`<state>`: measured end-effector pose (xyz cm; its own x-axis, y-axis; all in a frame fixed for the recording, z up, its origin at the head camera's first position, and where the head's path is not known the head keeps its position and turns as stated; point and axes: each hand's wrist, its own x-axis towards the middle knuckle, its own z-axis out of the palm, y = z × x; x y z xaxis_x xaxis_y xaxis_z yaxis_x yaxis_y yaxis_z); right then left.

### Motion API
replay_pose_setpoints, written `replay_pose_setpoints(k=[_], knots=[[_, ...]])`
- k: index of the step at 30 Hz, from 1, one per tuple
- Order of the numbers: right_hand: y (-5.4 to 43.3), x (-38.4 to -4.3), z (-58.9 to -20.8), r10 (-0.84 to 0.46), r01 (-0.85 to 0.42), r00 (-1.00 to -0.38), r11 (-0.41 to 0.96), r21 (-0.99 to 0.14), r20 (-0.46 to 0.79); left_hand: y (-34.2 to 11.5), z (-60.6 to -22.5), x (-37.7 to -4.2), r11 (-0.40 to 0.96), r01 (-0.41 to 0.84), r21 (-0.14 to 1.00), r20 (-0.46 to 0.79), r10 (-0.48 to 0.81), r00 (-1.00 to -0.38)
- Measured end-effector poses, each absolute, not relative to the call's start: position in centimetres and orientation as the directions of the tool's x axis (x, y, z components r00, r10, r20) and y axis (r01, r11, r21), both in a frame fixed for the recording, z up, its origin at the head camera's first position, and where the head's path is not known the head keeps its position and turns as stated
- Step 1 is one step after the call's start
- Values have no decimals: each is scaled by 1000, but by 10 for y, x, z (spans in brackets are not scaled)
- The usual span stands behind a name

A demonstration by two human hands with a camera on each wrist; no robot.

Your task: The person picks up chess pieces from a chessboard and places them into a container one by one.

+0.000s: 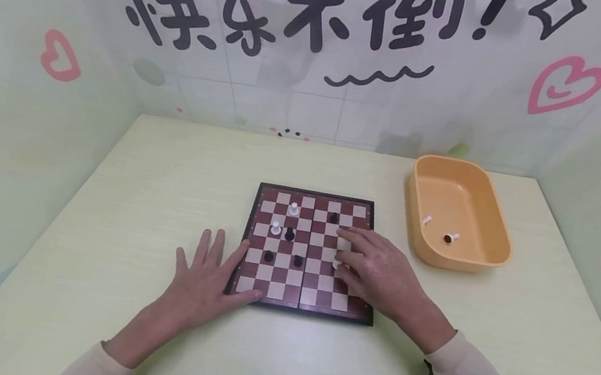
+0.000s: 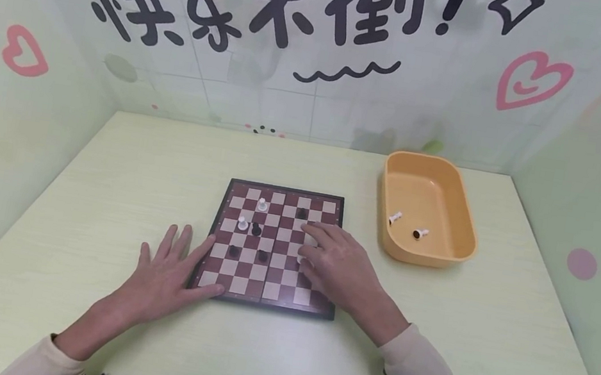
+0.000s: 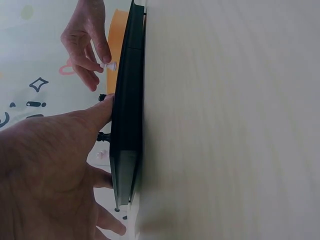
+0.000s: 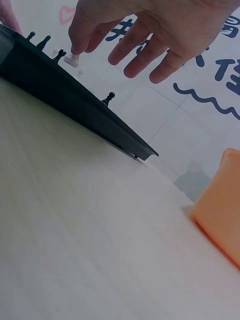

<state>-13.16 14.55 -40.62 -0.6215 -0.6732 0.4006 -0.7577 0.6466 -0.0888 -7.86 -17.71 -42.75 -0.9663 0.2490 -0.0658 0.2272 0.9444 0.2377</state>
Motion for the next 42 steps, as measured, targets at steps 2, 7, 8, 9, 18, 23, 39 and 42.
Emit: replay_pose_setpoints(k=[2,7,8,9,18,23,39,42], knots=[[146,-132,-406,-673,-758,-620,646,-89,403,-177,-428,-79,945,229,235,-63,250,-966],[149,-133,-405,-670,-768,-607,633,-98,428,-177,-429,-79,945,231,231,-61,251,-966],[149,-133,-405,-669,-769,-606,632,-100,430,-177,-429,-79,946,230,230,-63,251,-966],[150,-133,-405,-669,-769,-606,631,-102,430,-177,-428,-79,946,231,229,-64,251,-966],[157,-134,-404,-660,-754,-624,649,-100,419,-176,-426,-79,945,222,241,-78,247,-966],[159,-133,-405,-659,-747,-633,657,-99,406,-177,-426,-79,944,222,243,-82,248,-965],[175,-133,-405,-641,-731,-638,678,-74,428,-177,-426,-80,942,215,258,-90,245,-965],[178,-134,-406,-639,-730,-640,679,-77,428,-177,-426,-80,942,211,259,-97,243,-965]])
